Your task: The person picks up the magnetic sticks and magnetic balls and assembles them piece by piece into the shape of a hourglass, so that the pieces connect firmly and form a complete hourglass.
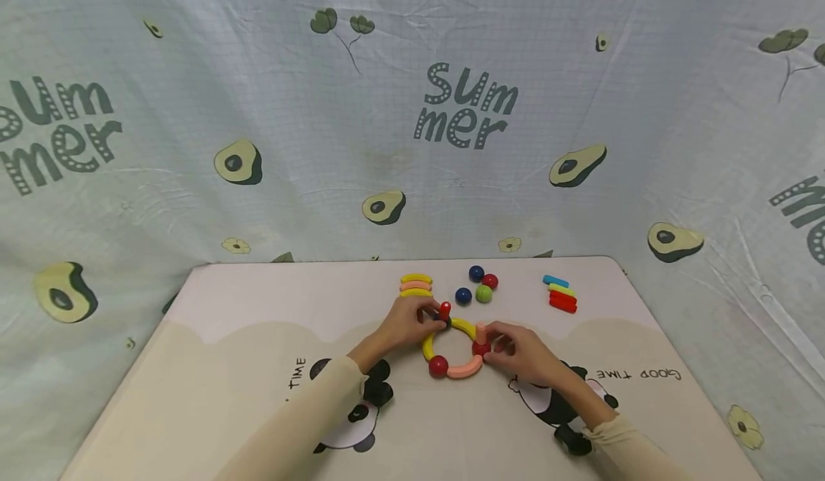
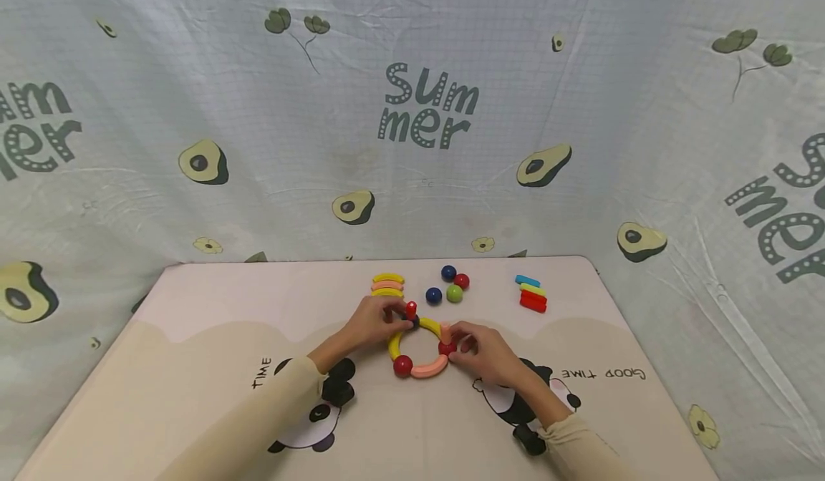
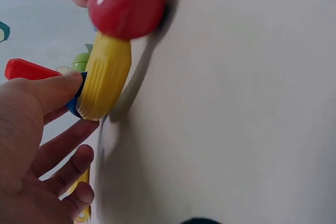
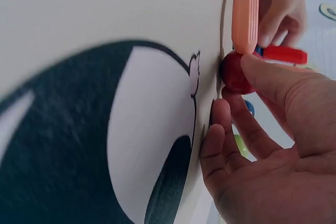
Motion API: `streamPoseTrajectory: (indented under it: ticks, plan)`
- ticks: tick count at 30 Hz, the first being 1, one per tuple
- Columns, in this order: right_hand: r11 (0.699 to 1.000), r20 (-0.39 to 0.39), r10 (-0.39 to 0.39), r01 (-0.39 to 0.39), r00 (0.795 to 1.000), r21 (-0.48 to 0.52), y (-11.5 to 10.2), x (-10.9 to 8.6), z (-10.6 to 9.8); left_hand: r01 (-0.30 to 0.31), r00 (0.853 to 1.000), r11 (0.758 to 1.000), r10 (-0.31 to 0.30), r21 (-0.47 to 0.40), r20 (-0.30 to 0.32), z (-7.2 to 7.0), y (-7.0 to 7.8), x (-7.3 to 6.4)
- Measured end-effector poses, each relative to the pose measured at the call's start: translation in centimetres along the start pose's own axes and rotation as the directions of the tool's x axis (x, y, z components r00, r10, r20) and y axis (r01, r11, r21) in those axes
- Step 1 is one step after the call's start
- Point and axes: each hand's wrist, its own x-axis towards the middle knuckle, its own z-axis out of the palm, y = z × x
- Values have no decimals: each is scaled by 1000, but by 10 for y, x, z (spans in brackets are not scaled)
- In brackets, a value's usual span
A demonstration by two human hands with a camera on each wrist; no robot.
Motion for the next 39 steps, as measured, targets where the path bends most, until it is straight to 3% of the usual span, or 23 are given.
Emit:
streamPoseTrajectory:
  ticks: [9, 18, 28, 39]
  plan:
    - [1000, -8, 11, -11, 1000, 20, 10, 7, -11, -8, 999, 1000, 8, 8, -43, 2, 0, -16]
    - [999, 30, 48, -49, 998, 23, 15, 16, -19, 15, 999, 1000, -15, 12, -43, 5, 8, -26]
    - [999, 51, 44, -45, 998, 27, 19, 19, -21, 15, 999, 1000, -14, 7, -44, 6, 8, -28]
    - [999, 78, 16, -19, 997, 32, 18, 15, -23, -25, 1000, 1000, 25, 4, 8, 5, 5, -30]
